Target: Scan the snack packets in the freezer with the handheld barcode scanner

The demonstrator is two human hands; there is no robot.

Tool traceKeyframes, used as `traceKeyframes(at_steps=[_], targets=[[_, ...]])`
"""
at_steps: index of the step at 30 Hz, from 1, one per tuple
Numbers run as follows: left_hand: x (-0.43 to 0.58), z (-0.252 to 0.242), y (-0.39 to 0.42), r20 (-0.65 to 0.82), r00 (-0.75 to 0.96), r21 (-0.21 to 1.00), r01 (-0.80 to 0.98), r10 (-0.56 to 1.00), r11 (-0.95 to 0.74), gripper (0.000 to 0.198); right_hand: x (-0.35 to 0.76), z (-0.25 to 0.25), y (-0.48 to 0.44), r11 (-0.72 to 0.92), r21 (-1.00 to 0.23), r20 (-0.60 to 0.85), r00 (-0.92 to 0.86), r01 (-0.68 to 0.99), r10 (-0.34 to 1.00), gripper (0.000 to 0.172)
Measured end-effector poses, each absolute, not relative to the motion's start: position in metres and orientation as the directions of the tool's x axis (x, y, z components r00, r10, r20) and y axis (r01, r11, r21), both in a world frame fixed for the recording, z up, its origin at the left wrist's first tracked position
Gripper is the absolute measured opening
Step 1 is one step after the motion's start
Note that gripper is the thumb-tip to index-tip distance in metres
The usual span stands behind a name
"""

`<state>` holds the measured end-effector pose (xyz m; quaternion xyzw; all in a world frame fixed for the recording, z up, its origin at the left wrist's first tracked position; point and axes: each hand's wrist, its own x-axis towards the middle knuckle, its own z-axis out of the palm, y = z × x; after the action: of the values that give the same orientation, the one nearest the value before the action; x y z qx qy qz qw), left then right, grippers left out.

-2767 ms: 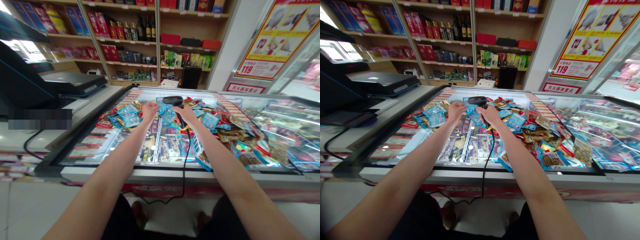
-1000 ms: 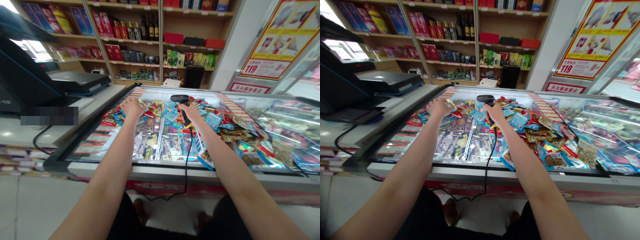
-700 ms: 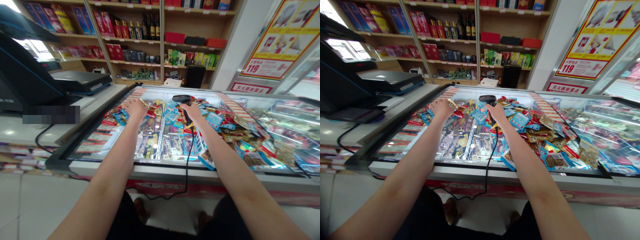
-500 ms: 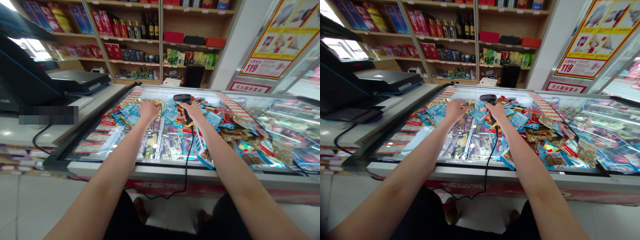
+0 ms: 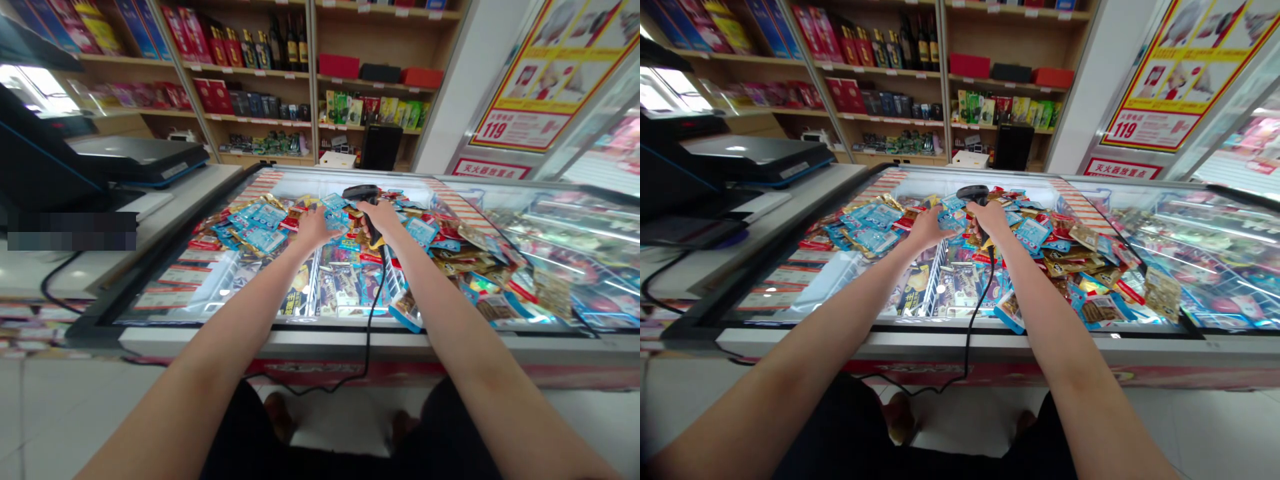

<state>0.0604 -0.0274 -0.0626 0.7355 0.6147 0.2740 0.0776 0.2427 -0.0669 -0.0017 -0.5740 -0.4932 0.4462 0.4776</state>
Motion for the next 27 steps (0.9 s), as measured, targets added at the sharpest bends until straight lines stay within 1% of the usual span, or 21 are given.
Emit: traceKeyframes(at_steps=[3,5,7,9,11,13,15,20,27], targets=[[0.056,-0.062,-0.023,0.359,0.087,0.531,0.799,0.929,-0.28,0.083,0.243,-0.001,-0.067,-0.063,-0.986,-0.045,0.121,0.153,0.992,0.027],[0.053,-0.061,-0.021,0.394,0.052,0.599,0.743,0.918,-0.299,0.081,0.243,-0.001,-0.067,-0.065,-0.985,-0.046,0.123,0.159,0.991,0.026],[0.048,-0.058,-0.019,0.405,-0.02,0.673,0.683,0.914,-0.283,0.075,0.242,0.0,-0.067,-0.06,-0.985,-0.041,0.12,0.159,0.992,0.026],[0.045,-0.055,-0.016,0.366,-0.105,0.764,0.601,0.925,-0.234,0.067,0.242,0.0,-0.068,-0.055,-0.987,-0.038,0.116,0.153,0.993,0.026],[0.04,-0.053,-0.012,0.307,-0.172,0.857,0.478,0.936,-0.193,0.056,0.241,0.0,-0.069,-0.051,-0.988,-0.036,0.106,0.145,0.994,0.026],[0.036,-0.052,-0.008,0.27,-0.213,0.92,0.346,0.939,-0.185,0.042,0.24,0.0,-0.07,-0.045,-0.989,-0.034,0.087,0.139,0.996,0.026],[0.031,-0.052,-0.004,0.26,-0.254,0.946,0.259,0.932,-0.194,0.035,0.239,0.001,-0.072,-0.034,-0.99,-0.026,0.056,0.138,0.998,0.027],[0.021,-0.05,0.001,0.236,-0.355,0.967,0.176,0.905,-0.183,0.036,0.238,-0.001,-0.073,0.018,-0.985,0.008,-0.059,0.171,0.998,0.029],[0.019,-0.046,-0.001,0.217,-0.381,0.976,0.09,0.899,-0.198,0.027,0.24,-0.004,-0.071,0.054,-0.984,0.024,-0.174,0.172,0.984,0.027]])
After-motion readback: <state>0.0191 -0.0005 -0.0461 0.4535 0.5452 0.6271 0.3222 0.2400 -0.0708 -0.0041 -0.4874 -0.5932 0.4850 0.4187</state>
